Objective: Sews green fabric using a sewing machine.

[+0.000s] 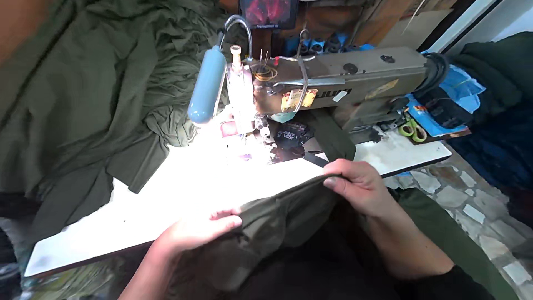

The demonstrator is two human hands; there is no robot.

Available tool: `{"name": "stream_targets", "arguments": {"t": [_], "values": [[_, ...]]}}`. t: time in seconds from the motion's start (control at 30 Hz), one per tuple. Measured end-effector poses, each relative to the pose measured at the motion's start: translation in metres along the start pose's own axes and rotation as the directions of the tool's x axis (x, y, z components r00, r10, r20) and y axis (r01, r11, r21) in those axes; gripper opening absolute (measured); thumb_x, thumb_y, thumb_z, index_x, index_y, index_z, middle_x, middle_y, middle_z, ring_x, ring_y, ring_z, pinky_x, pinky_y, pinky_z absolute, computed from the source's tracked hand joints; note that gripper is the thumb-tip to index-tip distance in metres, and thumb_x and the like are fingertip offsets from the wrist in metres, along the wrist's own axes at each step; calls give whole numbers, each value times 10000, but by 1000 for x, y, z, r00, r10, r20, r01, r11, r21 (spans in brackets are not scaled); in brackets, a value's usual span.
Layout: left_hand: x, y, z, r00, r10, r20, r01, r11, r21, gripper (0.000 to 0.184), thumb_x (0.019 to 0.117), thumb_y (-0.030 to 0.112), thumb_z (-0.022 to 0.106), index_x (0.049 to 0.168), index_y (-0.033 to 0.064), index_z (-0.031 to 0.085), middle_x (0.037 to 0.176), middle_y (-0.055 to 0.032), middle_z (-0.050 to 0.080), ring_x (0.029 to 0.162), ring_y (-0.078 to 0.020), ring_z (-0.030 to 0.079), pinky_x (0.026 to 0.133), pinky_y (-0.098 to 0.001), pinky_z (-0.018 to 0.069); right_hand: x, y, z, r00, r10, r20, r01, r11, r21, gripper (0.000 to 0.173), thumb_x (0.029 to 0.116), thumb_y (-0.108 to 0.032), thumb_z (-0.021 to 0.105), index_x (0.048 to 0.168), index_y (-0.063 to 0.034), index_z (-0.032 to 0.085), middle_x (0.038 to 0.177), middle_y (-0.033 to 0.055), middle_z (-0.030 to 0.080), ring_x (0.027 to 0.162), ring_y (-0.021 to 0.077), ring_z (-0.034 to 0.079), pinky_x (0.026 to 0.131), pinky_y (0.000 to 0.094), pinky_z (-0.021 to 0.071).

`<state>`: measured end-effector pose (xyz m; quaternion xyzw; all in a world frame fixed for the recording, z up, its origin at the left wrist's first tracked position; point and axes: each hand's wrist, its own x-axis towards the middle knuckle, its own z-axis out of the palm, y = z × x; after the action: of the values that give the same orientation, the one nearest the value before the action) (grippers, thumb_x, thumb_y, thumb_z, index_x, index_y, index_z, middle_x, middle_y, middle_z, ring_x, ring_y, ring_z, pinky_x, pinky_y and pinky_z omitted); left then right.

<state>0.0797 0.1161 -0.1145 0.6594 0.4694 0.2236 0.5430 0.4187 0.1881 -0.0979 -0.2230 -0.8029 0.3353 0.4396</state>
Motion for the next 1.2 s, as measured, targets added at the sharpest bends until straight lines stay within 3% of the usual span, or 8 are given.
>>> {"name": "stream_targets", "arguments": {"t": [0.17,0.27,0.37,0.43,0.67,0.8,1.03,1.2], "values": [[21,-22,7,901,-75,-426,-165,851,-498,164,951,177,611,870,236,740,800,106,734,749,19,679,721,-182,573,-11,38,18,958,275,-86,-287,887,-362,194,960,-154,616,876,-25,734,840,36,684,782,77,641,723,278,551],[60,-25,-6,821,-30,-570,105,990,99,168,1054,174,548,1053,84,691,861,36,682,763,-16,632,707,-213,537,-13,45,38,837,542,81,-477,793,-381,253,1025,-132,548,1007,37,735,931,169,718,879,278,693,816,496,555],[105,-30,-37,859,299,-416,165,606,778,413,997,326,533,1027,-49,703,996,-259,696,976,-432,678,831,-634,493,-6,47,47,724,659,203,-566,736,-373,375,1066,-104,438,1399,-26,590,985,210,711,912,331,678,864,527,527],[129,-21,-47,889,264,-375,222,468,856,466,1019,378,469,1030,-33,688,1037,-290,679,1044,-492,660,854,-674,488,0,54,51,726,656,207,-534,727,-432,401,1053,-70,432,1414,-83,607,1005,209,728,933,360,699,868,552,535],[168,-22,-55,796,324,-511,221,630,745,415,988,353,583,1213,11,648,1183,-220,672,1145,-360,650,956,-580,504,18,68,58,711,697,92,-545,629,-554,403,1040,-30,455,1374,-134,655,1114,192,737,1033,386,709,901,580,538],[136,-25,-45,828,175,-532,346,587,732,429,1037,342,531,1068,-53,695,1075,-309,680,1067,-503,650,886,-696,469,-1,60,58,769,638,49,-519,667,-534,401,1036,-44,461,1375,-117,662,1117,199,724,992,380,708,886,572,541],[-28,-27,-2,920,-353,-168,373,922,108,382,998,357,596,1170,31,697,997,-50,721,917,-72,664,879,-353,549,-26,60,56,836,544,70,-441,743,-504,376,1041,-98,465,1364,-53,653,1093,240,740,951,437,725,841,647,542],[-45,-94,62,802,-569,-180,596,779,195,685,821,482,825,1194,-72,677,1332,-300,601,1311,-451,530,1128,-662,361,-25,71,50,829,535,163,-419,787,-453,403,1010,-70,476,1378,44,595,1112,378,670,939,536,672,823,703,494]]}}
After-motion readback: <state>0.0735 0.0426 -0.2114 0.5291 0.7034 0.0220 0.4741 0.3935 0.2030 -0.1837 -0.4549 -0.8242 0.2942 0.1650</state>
